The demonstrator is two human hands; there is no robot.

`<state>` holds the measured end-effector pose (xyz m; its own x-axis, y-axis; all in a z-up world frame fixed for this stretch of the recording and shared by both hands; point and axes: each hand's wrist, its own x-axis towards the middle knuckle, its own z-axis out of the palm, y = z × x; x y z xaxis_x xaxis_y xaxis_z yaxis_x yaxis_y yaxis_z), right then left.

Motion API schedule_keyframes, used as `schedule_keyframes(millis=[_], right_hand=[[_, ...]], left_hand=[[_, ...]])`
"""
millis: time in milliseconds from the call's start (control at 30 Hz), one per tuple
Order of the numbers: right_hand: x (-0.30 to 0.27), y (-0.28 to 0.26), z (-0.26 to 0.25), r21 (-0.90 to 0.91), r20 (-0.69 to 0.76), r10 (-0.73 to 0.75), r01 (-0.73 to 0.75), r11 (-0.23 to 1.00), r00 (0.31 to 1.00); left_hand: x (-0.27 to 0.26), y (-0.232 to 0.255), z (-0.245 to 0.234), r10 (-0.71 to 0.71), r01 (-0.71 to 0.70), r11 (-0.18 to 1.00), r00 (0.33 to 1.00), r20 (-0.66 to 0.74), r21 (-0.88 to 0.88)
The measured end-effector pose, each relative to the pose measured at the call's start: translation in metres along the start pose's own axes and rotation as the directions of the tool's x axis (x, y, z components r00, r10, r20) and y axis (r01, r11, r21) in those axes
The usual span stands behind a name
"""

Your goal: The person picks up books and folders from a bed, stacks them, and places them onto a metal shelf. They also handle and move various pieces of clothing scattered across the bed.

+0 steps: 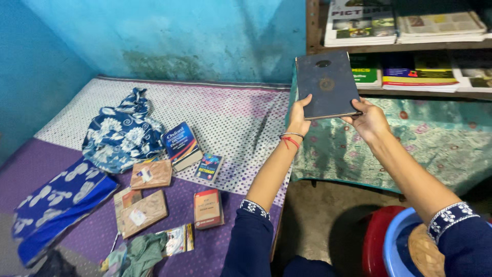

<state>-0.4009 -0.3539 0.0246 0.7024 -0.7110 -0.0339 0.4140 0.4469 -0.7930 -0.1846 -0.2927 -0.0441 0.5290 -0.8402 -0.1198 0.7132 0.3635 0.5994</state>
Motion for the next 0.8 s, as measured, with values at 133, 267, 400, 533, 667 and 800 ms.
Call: schedule_keyframes(millis=[133,267,400,533,667,800], right_hand=[[-0.008,-0.021,-0.020,-0.020,-0.023,-0.047,0.046,0.999,0.999],[-0.017,-0.037,-0.038,-0.018,-0.014,-0.088,0.088,0.996,0.996],[-0.029,-0.053,-0.048,-0.011,-0.035,-0.113,0.113,0.994,0.993],[-0.042,-0.072,-0.052,-0.036,-0.045,-0.146,0.144,0.989,0.988],[-0.059,-0.094,-0.049,-0.116,-0.074,-0.187,0.177,0.977,0.980],[-0.068,-0.119,-0.047,-0.051,-0.020,-0.280,0.279,0.959,0.960]], left_hand=[[0.008,-0.022,0.025,-0.007,0.006,1.000,0.999,0.036,0.018],[0.010,-0.041,0.047,-0.038,0.037,0.999,0.997,0.072,0.025],[0.004,-0.051,0.071,-0.054,0.047,0.996,0.994,0.100,0.070],[-0.002,-0.059,0.093,-0.036,0.028,0.998,0.988,0.150,0.052],[-0.009,-0.060,0.122,-0.017,0.005,0.998,0.985,0.173,0.069],[-0.017,-0.058,0.157,0.002,-0.032,0.993,0.969,0.247,0.117]])
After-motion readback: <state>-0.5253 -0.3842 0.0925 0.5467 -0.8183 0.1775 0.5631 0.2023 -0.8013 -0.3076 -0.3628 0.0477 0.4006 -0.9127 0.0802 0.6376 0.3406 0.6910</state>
